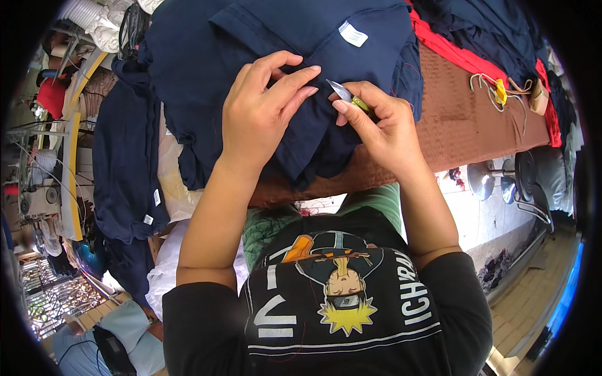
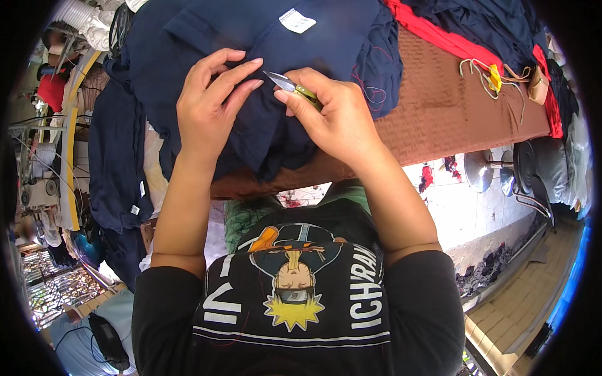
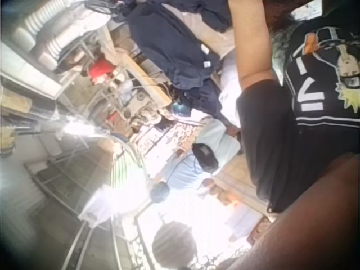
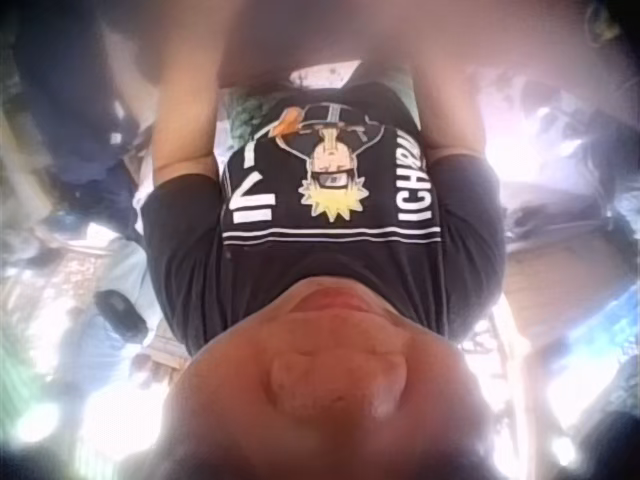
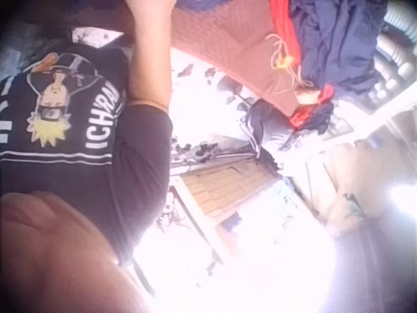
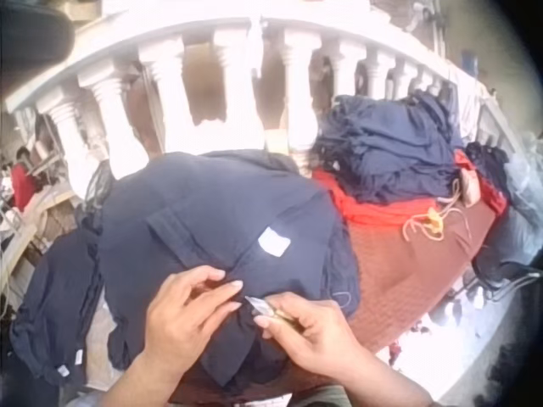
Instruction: The person uses small cutters to trim loose threads from a stack of dark blue shirts, unfolding and refolding them to reach different areas.
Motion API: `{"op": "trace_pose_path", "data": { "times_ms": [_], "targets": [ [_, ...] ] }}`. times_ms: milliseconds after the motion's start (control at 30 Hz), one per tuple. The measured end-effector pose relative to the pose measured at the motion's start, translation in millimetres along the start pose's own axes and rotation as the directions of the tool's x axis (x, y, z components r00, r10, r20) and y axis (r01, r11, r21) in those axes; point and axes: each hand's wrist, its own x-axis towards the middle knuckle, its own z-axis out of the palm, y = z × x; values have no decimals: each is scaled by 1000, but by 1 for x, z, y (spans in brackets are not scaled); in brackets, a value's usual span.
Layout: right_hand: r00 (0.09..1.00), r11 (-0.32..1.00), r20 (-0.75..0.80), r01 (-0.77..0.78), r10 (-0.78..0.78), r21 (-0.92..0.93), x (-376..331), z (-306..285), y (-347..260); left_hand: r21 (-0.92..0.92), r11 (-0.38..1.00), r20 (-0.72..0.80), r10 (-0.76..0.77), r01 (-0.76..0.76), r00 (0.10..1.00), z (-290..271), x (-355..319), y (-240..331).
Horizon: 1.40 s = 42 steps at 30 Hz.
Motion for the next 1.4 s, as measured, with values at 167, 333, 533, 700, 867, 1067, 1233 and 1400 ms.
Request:
{"op": "trace_pose_path", "data": {
  "times_ms": [167,333,533,700,867,1067,1233,1400],
  "targets": [
    [999,999,-26,29,-29,-23,4,4,4,10,997,15,70,-70,997,-4,9,-13],
    [999,1000,-36,12,-13,-16,2,5,4,-111,994,167,5,14,986,-27,4,-15],
    [998,998,-40,41,-43,-46,-1,2,0,-93,994,125,-44,56,991,-28,6,5],
    [993,992,-49,106,-110,-66,-1,4,-1,-52,998,94,-37,42,995,-15,5,0],
    [987,979,-36,152,-158,-137,1,3,-5,-158,982,28,-101,105,994,-13,1,-4],
    [986,941,-6,155,-165,-300,0,3,-12,-179,974,28,-136,138,990,-18,-4,1],
    [949,885,-32,278,-312,-373,0,5,-12,-182,983,78,4,11,997,-32,7,8],
    [981,970,-120,124,-152,-209,-2,-8,-26,-797,589,254,130,132,958,-66,13,-13]
  ]
}}
